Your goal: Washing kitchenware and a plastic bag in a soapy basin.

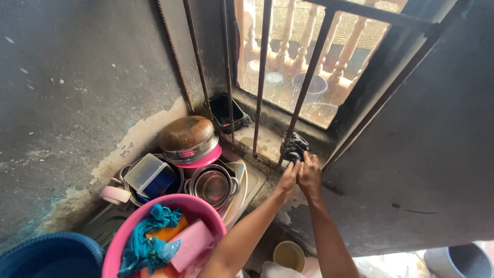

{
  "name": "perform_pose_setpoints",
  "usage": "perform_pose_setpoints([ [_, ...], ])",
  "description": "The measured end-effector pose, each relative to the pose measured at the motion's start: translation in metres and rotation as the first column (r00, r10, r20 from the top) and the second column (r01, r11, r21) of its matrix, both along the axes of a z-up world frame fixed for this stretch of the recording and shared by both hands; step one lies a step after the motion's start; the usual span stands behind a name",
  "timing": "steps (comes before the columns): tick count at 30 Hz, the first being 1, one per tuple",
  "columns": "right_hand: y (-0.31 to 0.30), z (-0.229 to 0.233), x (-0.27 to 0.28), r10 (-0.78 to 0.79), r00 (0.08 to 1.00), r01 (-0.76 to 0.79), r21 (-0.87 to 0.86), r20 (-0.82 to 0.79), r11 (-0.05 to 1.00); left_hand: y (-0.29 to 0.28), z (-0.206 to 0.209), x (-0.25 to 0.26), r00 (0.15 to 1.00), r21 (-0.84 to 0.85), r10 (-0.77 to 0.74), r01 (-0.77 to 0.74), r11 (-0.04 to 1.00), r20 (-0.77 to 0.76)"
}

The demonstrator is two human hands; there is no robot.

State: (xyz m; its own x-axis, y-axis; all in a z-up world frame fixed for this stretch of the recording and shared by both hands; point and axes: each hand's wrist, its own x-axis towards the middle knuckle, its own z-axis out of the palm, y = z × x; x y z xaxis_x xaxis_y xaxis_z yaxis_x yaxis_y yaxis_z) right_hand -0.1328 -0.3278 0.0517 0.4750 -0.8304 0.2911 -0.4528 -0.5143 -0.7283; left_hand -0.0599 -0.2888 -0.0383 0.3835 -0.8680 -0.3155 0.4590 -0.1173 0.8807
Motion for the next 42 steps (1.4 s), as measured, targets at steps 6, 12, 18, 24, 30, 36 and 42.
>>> perform_pose_setpoints([
  [6,-0.022,-0.032,0.027,0.084,0.984,-0.119,-0.230,-0.155,0.966,0.003,0.049,0.016,0.995,-0.070,-0.019,0.012,0.997,-0.096],
  [12,-0.007,-0.023,0.017,0.177,0.982,-0.186,-0.249,-0.059,0.950,0.044,0.047,0.011,0.992,0.259,0.029,-0.061,0.964,0.125],
  [18,0.086,0.045,0.012,0.096,0.983,-0.040,-0.326,0.157,0.944,0.145,0.073,0.080,0.660,-0.175,0.307,-0.260,0.950,0.686],
  [24,0.196,0.123,0.071,0.917,0.381,-0.852,-0.430,-0.116,0.300,0.300,0.127,0.133,0.143,-0.233,0.350,-0.513,0.826,0.926],
  [30,0.280,0.190,0.086,0.931,0.230,-0.891,-0.447,-0.284,0.084,0.399,0.075,0.145,0.083,-0.113,0.197,-0.583,0.805,0.977],
  [36,0.309,0.209,0.085,0.877,0.135,-0.900,-0.428,-0.462,-0.086,0.457,0.077,0.124,0.070,-0.106,0.214,-0.695,0.711,0.974],
  [42,0.334,0.229,0.085,0.768,0.050,-0.880,-0.392,-0.639,-0.268,0.480,0.082,0.113,0.162,-0.036,0.229,-0.738,0.674,0.960],
])
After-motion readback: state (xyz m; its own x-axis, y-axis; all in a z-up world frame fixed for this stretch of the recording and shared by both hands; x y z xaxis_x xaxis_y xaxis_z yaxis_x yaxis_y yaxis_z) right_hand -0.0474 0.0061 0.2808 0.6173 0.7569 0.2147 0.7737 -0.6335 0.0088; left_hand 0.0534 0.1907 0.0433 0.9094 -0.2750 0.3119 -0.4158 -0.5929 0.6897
